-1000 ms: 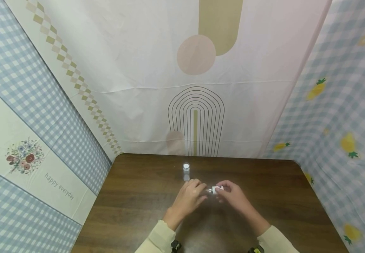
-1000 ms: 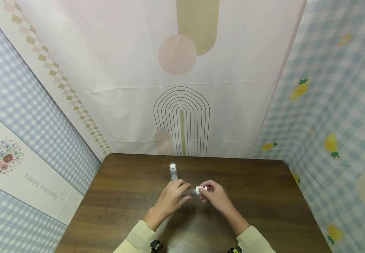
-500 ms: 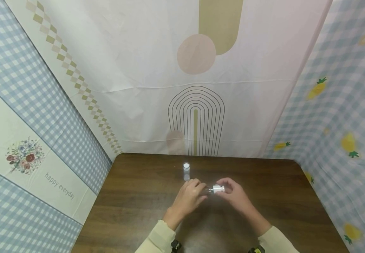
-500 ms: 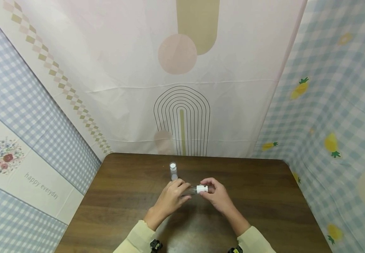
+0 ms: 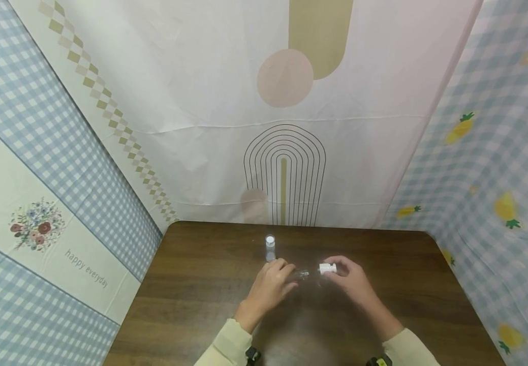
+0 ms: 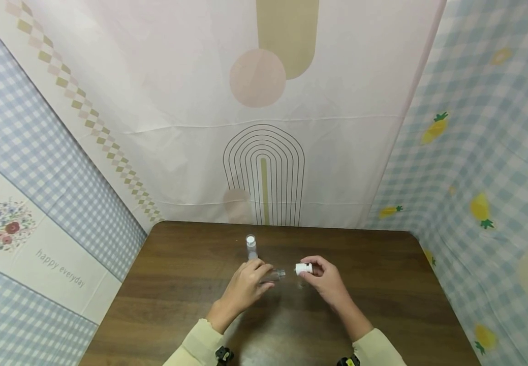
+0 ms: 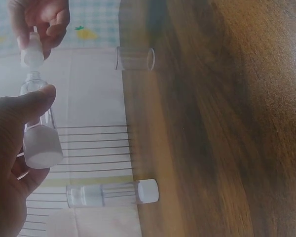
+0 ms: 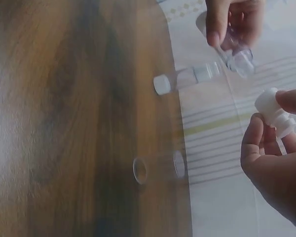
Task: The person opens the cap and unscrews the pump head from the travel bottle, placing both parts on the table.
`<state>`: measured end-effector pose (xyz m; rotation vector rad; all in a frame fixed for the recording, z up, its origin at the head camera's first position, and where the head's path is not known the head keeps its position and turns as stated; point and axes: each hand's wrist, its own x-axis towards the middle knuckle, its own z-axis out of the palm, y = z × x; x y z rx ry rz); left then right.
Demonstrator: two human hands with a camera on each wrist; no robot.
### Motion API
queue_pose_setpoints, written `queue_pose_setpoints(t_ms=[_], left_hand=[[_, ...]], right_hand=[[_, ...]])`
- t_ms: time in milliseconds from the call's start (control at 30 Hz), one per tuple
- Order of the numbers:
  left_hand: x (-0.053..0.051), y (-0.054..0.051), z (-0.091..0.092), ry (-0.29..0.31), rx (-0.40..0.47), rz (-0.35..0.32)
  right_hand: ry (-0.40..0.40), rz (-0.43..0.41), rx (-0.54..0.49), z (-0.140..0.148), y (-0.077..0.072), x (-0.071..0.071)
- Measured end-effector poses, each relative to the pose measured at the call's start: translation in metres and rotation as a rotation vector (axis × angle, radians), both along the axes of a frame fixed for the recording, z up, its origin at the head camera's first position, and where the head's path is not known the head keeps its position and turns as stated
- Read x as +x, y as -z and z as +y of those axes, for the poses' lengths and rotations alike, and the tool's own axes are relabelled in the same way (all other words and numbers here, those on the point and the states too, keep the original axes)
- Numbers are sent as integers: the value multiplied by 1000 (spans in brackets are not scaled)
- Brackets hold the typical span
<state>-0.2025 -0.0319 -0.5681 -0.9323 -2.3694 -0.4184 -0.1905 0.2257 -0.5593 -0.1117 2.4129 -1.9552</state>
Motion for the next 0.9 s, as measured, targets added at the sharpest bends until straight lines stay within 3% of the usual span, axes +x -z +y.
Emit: queue_pose_setpoints(t_ms=[267, 600, 900], left_hand=[[0, -1, -2, -10, -2, -17], [0, -2, -3, 8, 32, -18], [0, -3, -4, -3, 17, -17]], right_hand=[[85, -14, 102, 21, 0, -4], [174, -54, 131, 45, 12, -14], [135, -70, 335, 63, 28, -18]])
